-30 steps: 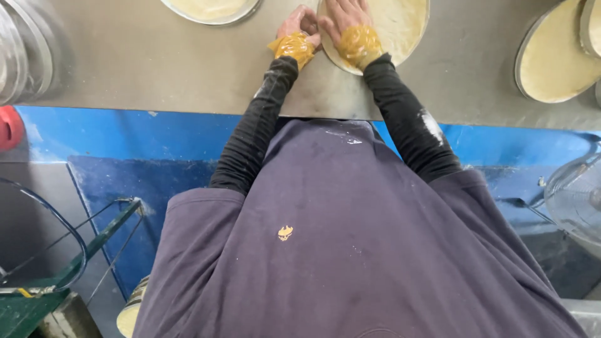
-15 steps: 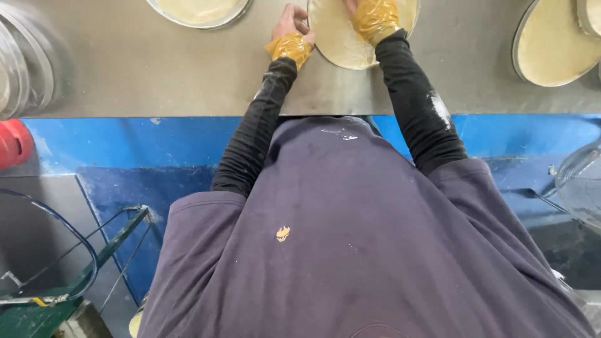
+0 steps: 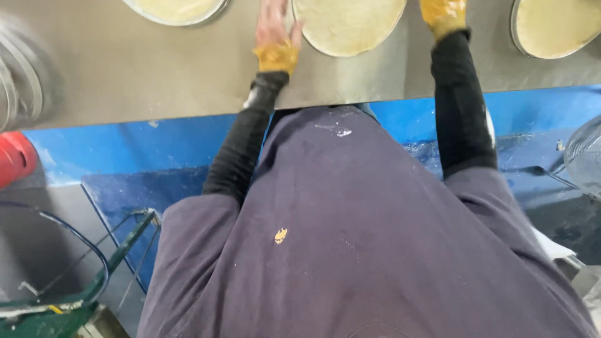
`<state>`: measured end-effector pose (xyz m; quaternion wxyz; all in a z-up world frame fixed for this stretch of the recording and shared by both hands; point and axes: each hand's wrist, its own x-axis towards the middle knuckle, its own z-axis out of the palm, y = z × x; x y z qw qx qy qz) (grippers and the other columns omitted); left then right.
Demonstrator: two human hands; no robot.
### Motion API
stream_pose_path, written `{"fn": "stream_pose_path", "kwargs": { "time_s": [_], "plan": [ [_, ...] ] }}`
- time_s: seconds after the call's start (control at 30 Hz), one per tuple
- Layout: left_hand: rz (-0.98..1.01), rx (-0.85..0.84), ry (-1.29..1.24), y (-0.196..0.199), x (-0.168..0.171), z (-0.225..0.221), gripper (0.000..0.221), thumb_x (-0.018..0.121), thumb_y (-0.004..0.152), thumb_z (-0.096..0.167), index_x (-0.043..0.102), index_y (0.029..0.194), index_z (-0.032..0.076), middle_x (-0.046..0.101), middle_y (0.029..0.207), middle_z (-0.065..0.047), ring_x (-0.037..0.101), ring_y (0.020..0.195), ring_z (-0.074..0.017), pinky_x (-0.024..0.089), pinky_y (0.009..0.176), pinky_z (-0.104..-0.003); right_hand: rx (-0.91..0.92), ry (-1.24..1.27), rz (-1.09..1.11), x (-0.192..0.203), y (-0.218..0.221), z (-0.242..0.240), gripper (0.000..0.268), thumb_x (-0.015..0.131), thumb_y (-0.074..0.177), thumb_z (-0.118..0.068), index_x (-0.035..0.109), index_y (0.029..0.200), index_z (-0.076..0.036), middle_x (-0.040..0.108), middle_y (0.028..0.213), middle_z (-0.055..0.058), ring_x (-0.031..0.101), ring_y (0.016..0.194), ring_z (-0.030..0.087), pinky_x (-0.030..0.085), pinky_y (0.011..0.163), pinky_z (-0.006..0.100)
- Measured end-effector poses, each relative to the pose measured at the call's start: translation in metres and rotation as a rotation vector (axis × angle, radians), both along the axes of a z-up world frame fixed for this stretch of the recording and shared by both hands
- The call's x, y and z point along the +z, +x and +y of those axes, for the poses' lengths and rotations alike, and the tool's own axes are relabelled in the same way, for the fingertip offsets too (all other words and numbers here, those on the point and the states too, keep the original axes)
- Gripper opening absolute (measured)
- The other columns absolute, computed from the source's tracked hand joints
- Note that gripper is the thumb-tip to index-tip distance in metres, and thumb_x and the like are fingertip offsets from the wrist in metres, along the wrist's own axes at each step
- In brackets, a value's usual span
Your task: The recorder is pressing pizza dough into circular metal pans on a workbench.
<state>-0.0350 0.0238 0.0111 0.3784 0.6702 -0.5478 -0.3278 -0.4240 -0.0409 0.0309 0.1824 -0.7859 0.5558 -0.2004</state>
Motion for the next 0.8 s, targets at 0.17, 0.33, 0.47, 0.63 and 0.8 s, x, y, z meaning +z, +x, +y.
{"fn": "stream_pose_path", "kwargs": {
  "time_s": [0.17,0.33,0.47,0.63,0.8],
  "plan": [
    [-0.38,-0.521,-0.141,-0.044,0.037,0.015,0.077,0.079,0.096,0.052,0.048,0.145,0.001,0.048,0.147,-0.021,0.041,0.139,-0.0387,0.035,0.117,-0.05,-0.112,0.035,-0.062,-0.043,-0.001,0.02,0.021,0.061,0.112,-0.021,0.075,0.102,-0.01,0.074,0.085,0.006,0.069,0.076,0.021,0.051,0.065,0.034],
    [-0.561,-1.125,-0.169,-0.082,-0.006,0.017,0.101,0.057,0.099,0.069,0.024,0.163,-0.001,0.016,0.172,-0.016,0.01,0.16,-0.0319,0.006,0.127,-0.059,-0.408,0.499,-0.56,-0.034,0.037,0.034,0.031,0.067,0.108,-0.029,0.076,0.092,-0.003,0.075,0.076,0.003,0.068,0.062,0.008,0.049,0.053,0.023],
    [-0.645,-1.122,-0.336,-0.076,0.004,0.007,0.098,0.056,0.102,0.067,0.025,0.168,0.002,0.016,0.176,-0.013,0.008,0.162,-0.0297,0.005,0.128,-0.058,-0.286,0.464,-0.482,-0.088,0.017,0.031,0.033,0.059,0.111,-0.025,0.076,0.093,-0.003,0.076,0.081,0.002,0.07,0.069,0.007,0.053,0.061,0.023],
    [-0.627,-1.241,-0.328,-0.077,0.012,-0.01,0.103,0.06,0.098,0.066,0.021,0.168,0.002,0.015,0.177,-0.012,0.007,0.163,-0.0304,0.004,0.128,-0.058,-0.318,0.493,-0.48,-0.065,0.026,0.033,0.036,0.06,0.108,-0.03,0.074,0.091,-0.003,0.077,0.082,0.004,0.073,0.073,0.011,0.057,0.067,0.027],
    [-0.6,-1.253,-0.357,-0.081,-0.002,-0.02,0.111,0.062,0.093,0.071,0.022,0.167,-0.001,0.015,0.176,-0.016,0.009,0.162,-0.0314,0.004,0.128,-0.059,-0.263,0.473,-0.501,-0.088,0.022,0.026,0.037,0.057,0.108,-0.031,0.073,0.092,-0.002,0.076,0.081,0.006,0.073,0.073,0.014,0.056,0.067,0.03]
  ]
}}
